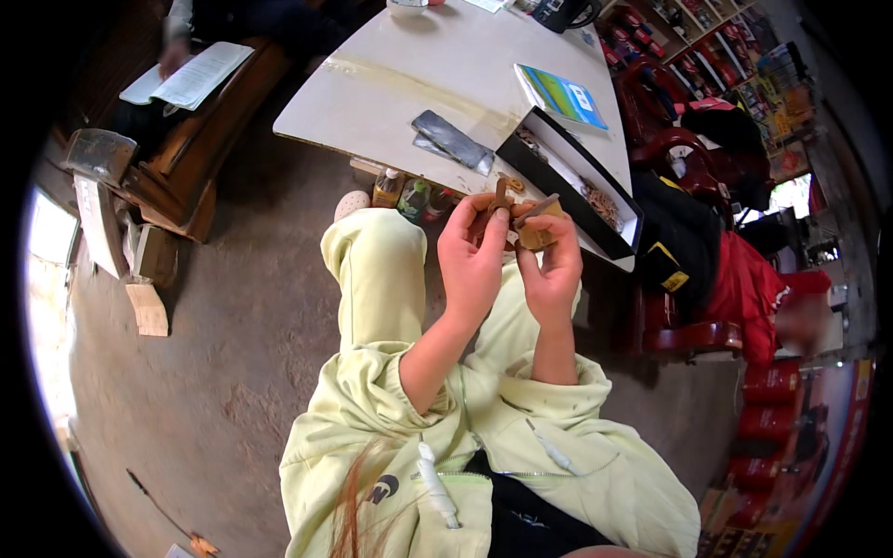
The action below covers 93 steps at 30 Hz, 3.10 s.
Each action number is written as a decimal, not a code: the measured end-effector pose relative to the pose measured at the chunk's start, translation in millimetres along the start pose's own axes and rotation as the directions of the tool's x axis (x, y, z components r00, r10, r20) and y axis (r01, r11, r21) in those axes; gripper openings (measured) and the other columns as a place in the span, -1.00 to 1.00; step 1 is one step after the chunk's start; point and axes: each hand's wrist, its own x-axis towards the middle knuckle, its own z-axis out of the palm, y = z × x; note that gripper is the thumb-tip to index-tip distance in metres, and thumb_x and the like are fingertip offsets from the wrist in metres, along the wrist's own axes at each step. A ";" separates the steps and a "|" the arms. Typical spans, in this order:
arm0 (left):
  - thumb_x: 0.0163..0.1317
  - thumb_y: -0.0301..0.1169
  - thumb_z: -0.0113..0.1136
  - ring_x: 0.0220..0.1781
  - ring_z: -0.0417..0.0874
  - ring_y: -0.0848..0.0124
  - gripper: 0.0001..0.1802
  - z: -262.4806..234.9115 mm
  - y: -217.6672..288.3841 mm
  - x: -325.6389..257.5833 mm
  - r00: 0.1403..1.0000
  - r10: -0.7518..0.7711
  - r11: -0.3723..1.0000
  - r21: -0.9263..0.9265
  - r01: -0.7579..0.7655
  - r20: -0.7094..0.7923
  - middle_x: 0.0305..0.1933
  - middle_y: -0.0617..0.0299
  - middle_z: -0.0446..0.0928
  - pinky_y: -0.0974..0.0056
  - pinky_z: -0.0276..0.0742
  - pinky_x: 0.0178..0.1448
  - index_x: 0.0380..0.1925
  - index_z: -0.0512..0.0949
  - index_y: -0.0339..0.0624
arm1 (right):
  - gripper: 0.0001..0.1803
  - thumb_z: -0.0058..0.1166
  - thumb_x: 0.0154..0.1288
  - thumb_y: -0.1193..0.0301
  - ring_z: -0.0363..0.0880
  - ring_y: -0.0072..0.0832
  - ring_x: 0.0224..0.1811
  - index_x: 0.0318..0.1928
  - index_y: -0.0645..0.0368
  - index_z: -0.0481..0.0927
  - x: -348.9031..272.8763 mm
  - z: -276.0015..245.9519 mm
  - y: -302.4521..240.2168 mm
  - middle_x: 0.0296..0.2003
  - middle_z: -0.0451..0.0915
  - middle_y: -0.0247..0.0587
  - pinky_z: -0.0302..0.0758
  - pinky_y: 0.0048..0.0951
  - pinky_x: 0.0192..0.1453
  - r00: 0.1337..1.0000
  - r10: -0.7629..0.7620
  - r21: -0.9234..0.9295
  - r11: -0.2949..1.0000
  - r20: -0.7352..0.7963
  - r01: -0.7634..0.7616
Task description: The person smooths small wooden pieces by hand using a sanding block. They pick up individual pieces from a box, rub them against the block, and place them back on the table or in the box.
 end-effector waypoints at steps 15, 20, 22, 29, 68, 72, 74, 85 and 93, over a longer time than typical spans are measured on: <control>0.34 -0.49 0.01 -0.34 0.63 0.49 -0.83 -27.2 -30.4 28.0 0.977 -0.187 0.979 0.060 0.194 -0.097 -0.23 0.13 0.64 0.44 0.49 -0.28 -0.14 0.48 -0.33 | -0.62 -0.02 0.12 0.73 0.44 -0.53 0.01 -0.01 0.25 0.40 21.9 8.9 39.0 -0.04 0.45 -0.21 0.37 -0.50 0.15 0.907 0.416 0.536 0.782 -0.067 -0.319; 0.34 -0.53 -0.03 -0.34 0.62 0.54 -0.85 -33.4 -36.6 29.2 0.958 -0.259 0.958 0.091 0.271 -0.126 -0.23 0.14 0.64 0.47 0.53 -0.29 -0.15 0.45 -0.35 | -0.50 -0.05 0.10 0.75 0.43 -0.54 -0.02 0.09 0.22 0.33 18.9 8.0 56.2 -0.08 0.45 -0.21 0.39 -0.50 0.13 0.851 0.521 0.549 0.729 -0.058 -0.409; 0.34 -0.53 -0.02 -0.33 0.63 0.53 -0.84 -33.3 -39.3 29.4 0.960 -0.255 0.958 0.102 0.267 -0.111 -0.23 0.14 0.64 0.47 0.53 -0.29 -0.14 0.45 -0.35 | -0.46 -0.07 0.10 0.76 0.43 -0.54 -0.02 0.13 0.22 0.29 17.3 6.3 58.9 -0.08 0.44 -0.21 0.39 -0.50 0.12 0.844 0.534 0.517 0.739 -0.058 -0.432; 0.32 -0.52 0.00 -0.33 0.62 0.52 -0.83 -31.0 -49.3 29.0 0.963 -0.226 0.950 0.186 0.251 -0.147 -0.26 0.15 0.64 0.46 0.49 -0.28 -0.14 0.48 -0.36 | -0.37 -0.16 0.14 0.77 0.42 -0.53 -0.03 0.26 0.23 0.15 15.0 12.2 57.4 0.01 0.38 -0.12 0.44 -0.49 0.08 0.884 0.466 0.345 0.837 -0.043 -0.424; 0.34 -0.51 0.00 -0.40 0.57 0.57 -0.86 -31.5 -59.1 27.7 0.934 -0.320 0.933 0.117 0.340 -0.161 -0.32 0.19 0.63 0.49 0.48 -0.31 -0.18 0.48 -0.34 | -0.81 -0.03 0.34 0.57 0.59 -0.53 -0.19 -0.05 0.31 0.43 17.5 2.9 60.6 -0.26 0.61 -0.13 0.51 -0.55 -0.06 0.803 0.571 0.446 0.772 -0.171 -0.454; 0.34 -0.53 -0.01 -0.40 0.57 0.57 -0.87 -31.7 -59.5 27.1 0.935 -0.312 0.932 0.137 0.335 -0.167 -0.32 0.18 0.62 0.48 0.48 -0.31 -0.17 0.47 -0.35 | -0.79 -0.06 0.34 0.59 0.58 -0.55 -0.18 -0.03 0.32 0.43 16.6 3.0 59.4 -0.25 0.62 -0.12 0.51 -0.55 -0.04 0.805 0.573 0.429 0.772 -0.152 -0.468; 0.32 -0.55 0.00 -0.39 0.57 0.56 -0.87 -29.9 -57.8 26.5 0.947 -0.281 0.944 0.133 0.303 -0.158 -0.31 0.17 0.62 0.47 0.50 -0.30 -0.17 0.47 -0.36 | -0.79 -0.04 0.33 0.59 0.59 -0.55 -0.20 -0.04 0.33 0.44 15.8 2.5 59.5 -0.24 0.62 -0.12 0.52 -0.55 -0.06 0.803 0.571 0.385 0.789 -0.171 -0.479; 0.25 -0.61 0.07 -0.26 0.67 0.47 -0.84 -25.4 -63.6 18.4 0.993 0.000 0.911 0.409 0.047 -0.114 -0.26 0.11 0.64 0.41 0.57 -0.14 -0.17 0.50 -0.44 | -0.85 0.09 0.27 0.57 0.62 -0.55 -0.26 -0.15 0.33 0.50 15.8 5.3 56.9 -0.27 0.64 -0.13 0.54 -0.57 -0.14 0.793 0.565 0.300 0.815 -0.228 -0.495; 0.30 -0.58 0.05 -0.25 0.67 0.47 -0.84 -26.9 -65.6 19.9 0.984 -0.007 0.919 0.386 0.075 -0.176 -0.26 0.12 0.64 0.45 0.55 -0.19 -0.15 0.48 -0.42 | -0.82 -0.05 0.35 0.51 0.59 -0.56 -0.24 -0.08 0.33 0.47 16.8 3.1 58.3 -0.23 0.63 -0.10 0.51 -0.58 -0.13 0.790 0.581 0.337 0.796 -0.195 -0.502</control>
